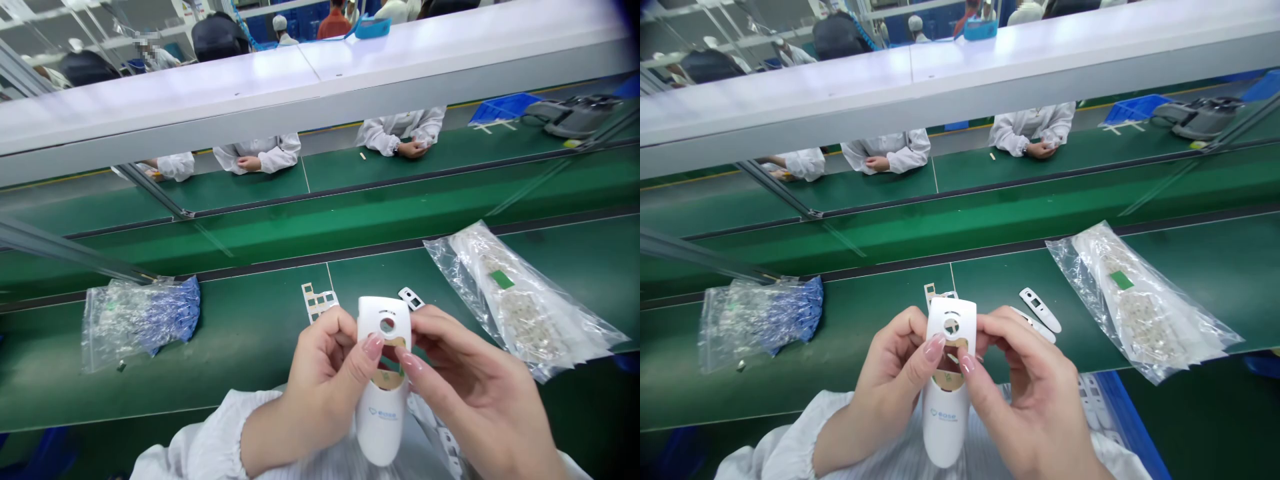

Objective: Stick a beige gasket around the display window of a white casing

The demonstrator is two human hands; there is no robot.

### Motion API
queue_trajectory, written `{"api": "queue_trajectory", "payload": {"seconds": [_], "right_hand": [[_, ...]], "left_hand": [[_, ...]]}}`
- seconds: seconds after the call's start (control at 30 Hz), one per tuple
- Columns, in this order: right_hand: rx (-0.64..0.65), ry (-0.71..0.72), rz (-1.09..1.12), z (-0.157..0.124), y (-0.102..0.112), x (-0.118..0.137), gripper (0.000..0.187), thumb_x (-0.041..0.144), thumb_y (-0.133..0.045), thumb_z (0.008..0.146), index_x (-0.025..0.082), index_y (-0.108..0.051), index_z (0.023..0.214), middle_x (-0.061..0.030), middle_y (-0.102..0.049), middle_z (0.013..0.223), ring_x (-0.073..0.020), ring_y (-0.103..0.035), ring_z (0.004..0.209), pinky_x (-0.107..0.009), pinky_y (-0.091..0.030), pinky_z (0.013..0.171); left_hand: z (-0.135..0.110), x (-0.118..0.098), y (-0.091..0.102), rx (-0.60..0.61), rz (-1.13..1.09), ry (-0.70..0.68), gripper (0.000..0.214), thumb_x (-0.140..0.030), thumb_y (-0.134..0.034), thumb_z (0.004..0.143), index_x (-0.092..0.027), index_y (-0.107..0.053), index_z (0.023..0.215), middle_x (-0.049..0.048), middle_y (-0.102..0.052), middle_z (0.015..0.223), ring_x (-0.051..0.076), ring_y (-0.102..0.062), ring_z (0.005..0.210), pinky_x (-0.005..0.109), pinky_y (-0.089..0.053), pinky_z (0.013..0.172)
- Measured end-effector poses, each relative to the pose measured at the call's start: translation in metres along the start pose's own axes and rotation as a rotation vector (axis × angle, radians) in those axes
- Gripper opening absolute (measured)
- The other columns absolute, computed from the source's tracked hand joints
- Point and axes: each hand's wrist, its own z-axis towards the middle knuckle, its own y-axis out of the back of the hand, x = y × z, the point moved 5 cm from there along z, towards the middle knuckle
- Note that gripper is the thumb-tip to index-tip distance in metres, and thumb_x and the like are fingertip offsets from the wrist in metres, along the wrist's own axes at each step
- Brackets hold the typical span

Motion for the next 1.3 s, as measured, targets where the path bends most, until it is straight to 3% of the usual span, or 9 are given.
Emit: {"api": "queue_trajectory", "payload": {"seconds": [0.27,0.47,0.57,0.73,0.93,1.13,1.3], "right_hand": [[-0.018,-0.092,0.177,0.002,-0.005,-0.003,0.004,0.029,-0.059,0.086,0.027,-0.062,0.089,0.0001,-0.051,0.083,-0.0101,-0.055,0.071,-0.020,-0.049,0.058],[0.035,-0.069,0.217,0.003,-0.004,-0.004,0.017,0.027,-0.054,0.090,0.032,-0.065,0.102,-0.0019,-0.053,0.086,-0.0108,-0.055,0.073,-0.018,-0.050,0.053],[0.069,-0.013,0.204,0.006,-0.004,-0.002,0.021,0.025,-0.053,0.090,0.033,-0.065,0.105,-0.0016,-0.054,0.083,-0.0100,-0.055,0.069,-0.018,-0.049,0.052],[0.054,-0.024,0.130,0.008,-0.007,-0.008,0.015,0.028,-0.059,0.087,0.030,-0.063,0.102,-0.0001,-0.056,0.081,-0.0100,-0.056,0.070,-0.019,-0.049,0.057],[0.046,-0.076,0.076,0.005,-0.014,-0.020,0.008,0.031,-0.053,0.091,0.023,-0.058,0.091,0.0011,-0.060,0.076,-0.0083,-0.058,0.063,-0.017,-0.049,0.054],[0.184,-0.209,0.096,0.004,-0.022,-0.029,0.020,0.037,-0.060,0.086,0.023,-0.050,0.095,0.0011,-0.060,0.077,-0.0094,-0.056,0.063,-0.018,-0.046,0.050],[0.368,-0.305,0.157,0.003,-0.029,-0.035,0.024,0.040,-0.053,0.090,0.023,-0.046,0.105,-0.0012,-0.058,0.088,-0.0123,-0.058,0.078,-0.024,-0.050,0.066]], "left_hand": [[-0.001,0.000,0.000,0.011,0.054,0.002,0.027,-0.034,-0.060,0.087,-0.016,-0.045,0.074,0.0031,-0.063,0.069,0.010,-0.057,0.059,0.022,-0.044,0.054],[0.000,0.004,0.005,-0.014,0.037,-0.003,0.025,-0.033,-0.060,0.087,-0.017,-0.046,0.075,0.0016,-0.062,0.067,0.011,-0.057,0.056,0.025,-0.047,0.054],[0.001,0.005,0.003,0.034,-0.035,-0.014,0.020,-0.030,-0.057,0.089,-0.018,-0.046,0.077,0.0013,-0.064,0.071,0.012,-0.061,0.058,0.030,-0.053,0.059],[0.003,0.005,0.004,0.017,-0.055,-0.050,0.024,-0.028,-0.059,0.088,-0.016,-0.047,0.071,-0.0014,-0.060,0.067,0.005,-0.051,0.056,0.017,-0.041,0.053],[0.005,0.012,0.015,-0.030,0.017,-0.046,0.030,-0.033,-0.059,0.088,-0.017,-0.043,0.069,-0.0030,-0.051,0.062,0.006,-0.043,0.056,0.020,-0.035,0.053],[0.009,0.018,0.021,-0.056,0.069,0.011,0.032,-0.039,-0.058,0.088,-0.017,-0.046,0.068,-0.0022,-0.051,0.061,0.007,-0.042,0.054,0.022,-0.033,0.051],[0.011,0.024,0.023,-0.115,0.045,0.106,0.041,-0.047,-0.063,0.082,-0.016,-0.042,0.063,-0.0037,-0.043,0.057,0.007,-0.039,0.053,0.021,-0.031,0.051]]}}
